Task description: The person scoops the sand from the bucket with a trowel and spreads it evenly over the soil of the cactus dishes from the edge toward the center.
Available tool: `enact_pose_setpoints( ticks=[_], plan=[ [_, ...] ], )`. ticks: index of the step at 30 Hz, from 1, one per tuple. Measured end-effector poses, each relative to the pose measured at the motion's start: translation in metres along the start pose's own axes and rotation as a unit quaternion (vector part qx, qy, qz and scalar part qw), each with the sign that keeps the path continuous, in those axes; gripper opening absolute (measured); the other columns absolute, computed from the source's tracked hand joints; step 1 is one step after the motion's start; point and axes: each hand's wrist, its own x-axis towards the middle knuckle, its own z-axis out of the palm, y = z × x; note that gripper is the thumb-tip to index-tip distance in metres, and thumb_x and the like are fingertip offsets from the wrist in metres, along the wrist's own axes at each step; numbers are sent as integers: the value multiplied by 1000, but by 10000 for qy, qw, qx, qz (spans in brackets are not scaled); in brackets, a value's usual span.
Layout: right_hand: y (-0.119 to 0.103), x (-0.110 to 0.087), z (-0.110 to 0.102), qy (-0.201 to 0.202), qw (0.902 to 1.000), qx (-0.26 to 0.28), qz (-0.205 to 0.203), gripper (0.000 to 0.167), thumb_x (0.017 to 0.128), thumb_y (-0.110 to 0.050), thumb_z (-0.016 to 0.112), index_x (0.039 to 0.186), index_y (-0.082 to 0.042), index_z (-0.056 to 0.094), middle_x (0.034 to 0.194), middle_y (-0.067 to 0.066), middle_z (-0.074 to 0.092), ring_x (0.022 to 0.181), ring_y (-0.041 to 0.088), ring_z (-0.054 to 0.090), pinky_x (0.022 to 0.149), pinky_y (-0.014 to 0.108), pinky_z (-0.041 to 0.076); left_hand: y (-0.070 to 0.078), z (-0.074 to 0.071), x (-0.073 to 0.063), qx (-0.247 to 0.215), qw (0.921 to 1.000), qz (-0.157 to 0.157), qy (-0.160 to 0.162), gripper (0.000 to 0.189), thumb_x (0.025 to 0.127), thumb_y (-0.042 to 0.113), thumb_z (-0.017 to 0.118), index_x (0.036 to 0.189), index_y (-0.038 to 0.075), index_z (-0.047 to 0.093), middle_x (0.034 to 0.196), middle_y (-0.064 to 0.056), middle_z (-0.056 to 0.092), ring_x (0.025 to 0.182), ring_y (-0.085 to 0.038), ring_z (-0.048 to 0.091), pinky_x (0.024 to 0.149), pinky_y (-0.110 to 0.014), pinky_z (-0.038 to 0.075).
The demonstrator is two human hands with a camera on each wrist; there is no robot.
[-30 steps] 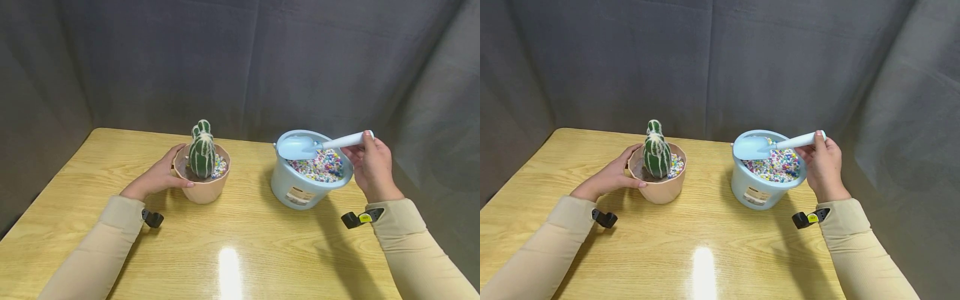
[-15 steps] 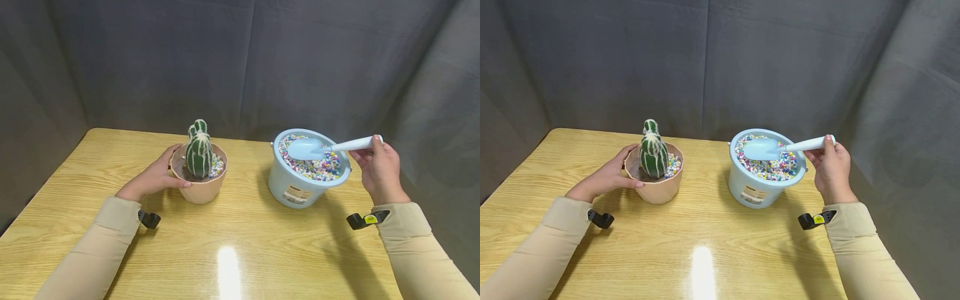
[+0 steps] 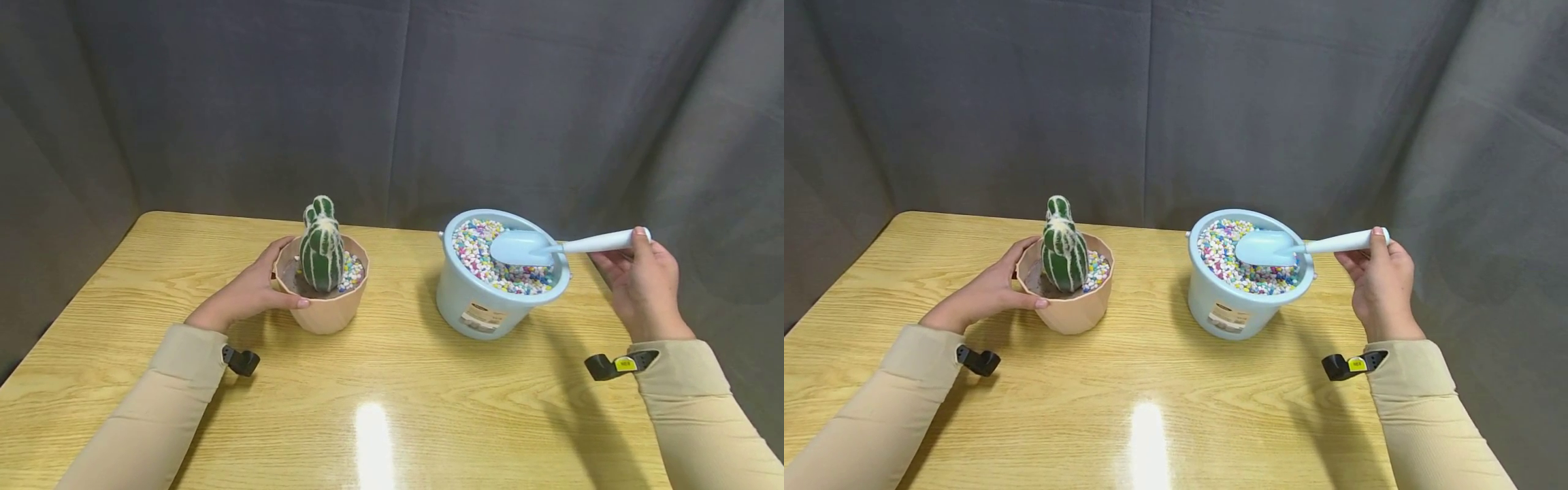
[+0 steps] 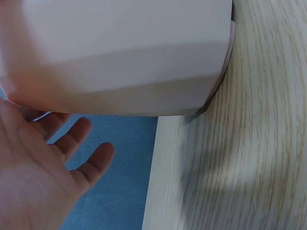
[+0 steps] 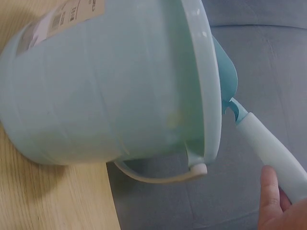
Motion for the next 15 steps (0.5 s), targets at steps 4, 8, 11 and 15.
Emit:
enact_pose_setpoints(
  ticks=[4, 8, 11, 15],
  plan=[
    [-2, 1, -3, 128, 9999, -44, 35, 23, 107, -24, 58, 106, -1, 59, 107, 10, 55, 96, 20, 66, 82, 31, 60, -1, 0, 0, 12, 10000, -13, -14, 119, 78, 26, 88, 166, 10, 9, 167, -24, 15, 150, -48, 20, 116, -70, 18],
    [-2, 0, -5, 293, 9989, -359, 15, 26, 105, -28, 60, 112, -3, 58, 112, 8, 56, 102, 19, 63, 83, 29, 59, 0, 0, -2, 17, 10000, -29, -16, 119, 78, 26, 87, 166, 10, 8, 168, -24, 14, 150, -48, 19, 116, -70, 18],
    [-3, 0, -7, 361, 9984, -442, -37, 27, 105, -29, 60, 114, -4, 57, 113, 8, 55, 102, 19, 62, 81, 27, 60, 0, 0, -2, 5, 10000, -34, -14, 118, 79, 26, 87, 166, 10, 8, 168, -24, 14, 151, -48, 18, 116, -70, 18],
    [-4, -1, -10, 368, 9979, -522, -143, 24, 106, -27, 58, 113, -3, 55, 111, 9, 55, 97, 18, 64, 77, 27, 60, 0, 0, -1, -25, 10000, 44, -14, 118, 78, 25, 87, 165, 9, 9, 167, -24, 16, 151, -47, 20, 117, -69, 18]
  ],
)
